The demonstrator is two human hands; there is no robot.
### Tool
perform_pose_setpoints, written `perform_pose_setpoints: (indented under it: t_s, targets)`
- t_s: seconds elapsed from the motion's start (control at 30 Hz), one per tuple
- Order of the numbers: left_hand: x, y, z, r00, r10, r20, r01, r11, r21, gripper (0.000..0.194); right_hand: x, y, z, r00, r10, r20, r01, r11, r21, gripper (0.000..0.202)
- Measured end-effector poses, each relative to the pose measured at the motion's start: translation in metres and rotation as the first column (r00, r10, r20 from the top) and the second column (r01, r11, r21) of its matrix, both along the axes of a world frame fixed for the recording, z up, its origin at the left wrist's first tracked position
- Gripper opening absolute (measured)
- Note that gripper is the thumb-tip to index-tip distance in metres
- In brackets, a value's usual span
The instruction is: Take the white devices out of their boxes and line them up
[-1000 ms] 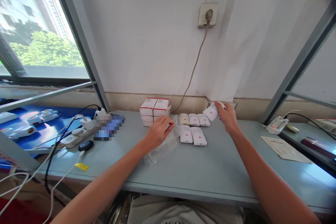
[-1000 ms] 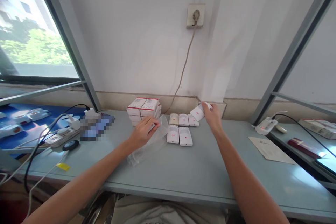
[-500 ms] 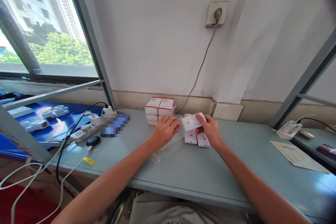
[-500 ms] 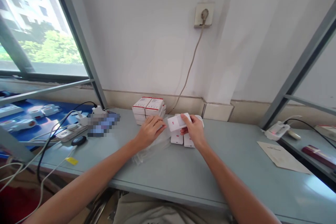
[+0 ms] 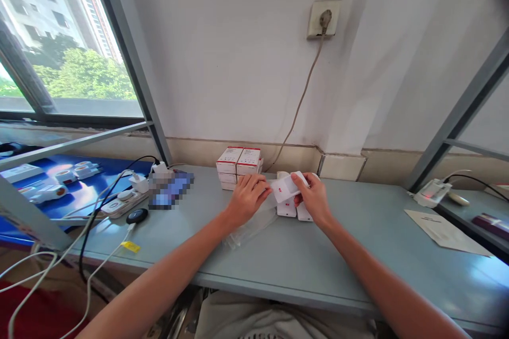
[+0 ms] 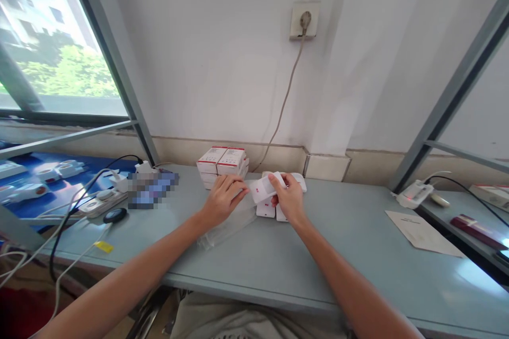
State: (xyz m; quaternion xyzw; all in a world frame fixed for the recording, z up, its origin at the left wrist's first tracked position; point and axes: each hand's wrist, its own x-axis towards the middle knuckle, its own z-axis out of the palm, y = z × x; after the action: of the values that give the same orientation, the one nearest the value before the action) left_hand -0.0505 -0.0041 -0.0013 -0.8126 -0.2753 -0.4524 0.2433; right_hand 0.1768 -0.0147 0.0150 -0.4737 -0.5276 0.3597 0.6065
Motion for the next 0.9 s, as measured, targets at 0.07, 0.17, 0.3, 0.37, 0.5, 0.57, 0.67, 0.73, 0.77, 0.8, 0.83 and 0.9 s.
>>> perform_pose_setpoints:
  t_s: [0.07,0.17,0.3,0.37,0.5,0.57,0.67,0.73,0.77,0.8,0.83,0.9]
  targets:
    - [0.002,-0.002,0.001,1.0,-0.02,0.012,0.02,1.0,-0.019,0.011,-0.004,0.001,-0.003,0.996,0.021,-0.088,-0.021,1.0,-0.003,0.059]
    - [0.003,-0.003,0.001,0.998,-0.052,0.046,0.056,0.996,-0.075,0.012,-0.011,0.0,-0.006,0.978,0.057,-0.201,-0.067,0.997,-0.042,0.065]
    - [0.003,-0.004,0.001,0.992,-0.074,0.104,0.088,0.986,-0.139,0.016,-0.018,-0.003,-0.008,0.967,0.079,-0.244,-0.094,0.994,-0.049,0.069]
    - [0.003,-0.003,0.0,0.99,-0.108,0.087,0.121,0.98,-0.158,0.023,-0.019,-0.004,-0.008,0.967,0.069,-0.247,-0.082,0.996,-0.044,0.071]
    - [0.004,-0.002,-0.002,0.99,-0.131,0.044,0.136,0.978,-0.158,0.048,-0.021,-0.005,-0.01,0.97,0.081,-0.228,-0.091,0.995,-0.033,0.069]
    - [0.004,-0.003,-0.003,0.991,-0.117,0.063,0.127,0.974,-0.188,0.048,-0.022,-0.005,-0.011,0.976,0.108,-0.188,-0.111,0.994,-0.005,0.065]
    - [0.006,-0.003,-0.004,0.981,-0.105,0.165,0.153,0.936,-0.318,0.052,-0.024,-0.008,-0.014,0.984,0.151,-0.098,-0.146,0.987,0.062,0.058]
    - [0.007,-0.004,-0.002,0.952,-0.098,0.289,0.225,0.865,-0.448,0.054,-0.024,-0.011,-0.015,0.985,0.172,0.01,-0.172,0.977,0.125,0.054]
    - [0.008,-0.004,0.0,0.926,-0.102,0.364,0.29,0.809,-0.512,0.054,-0.023,-0.012,-0.015,0.983,0.16,0.09,-0.174,0.969,0.174,0.053]
    - [0.009,-0.003,0.001,0.889,-0.105,0.446,0.371,0.737,-0.565,0.055,-0.022,-0.013,-0.015,0.975,0.129,0.183,-0.171,0.957,0.235,0.053]
    - [0.01,-0.003,0.003,0.842,-0.105,0.529,0.462,0.648,-0.606,0.055,-0.02,-0.014,-0.015,0.958,0.076,0.277,-0.163,0.938,0.305,0.052]
    - [0.011,-0.003,0.006,0.729,-0.083,0.68,0.644,0.421,-0.639,0.06,-0.017,-0.015,-0.015,0.906,-0.073,0.417,-0.131,0.888,0.44,0.048]
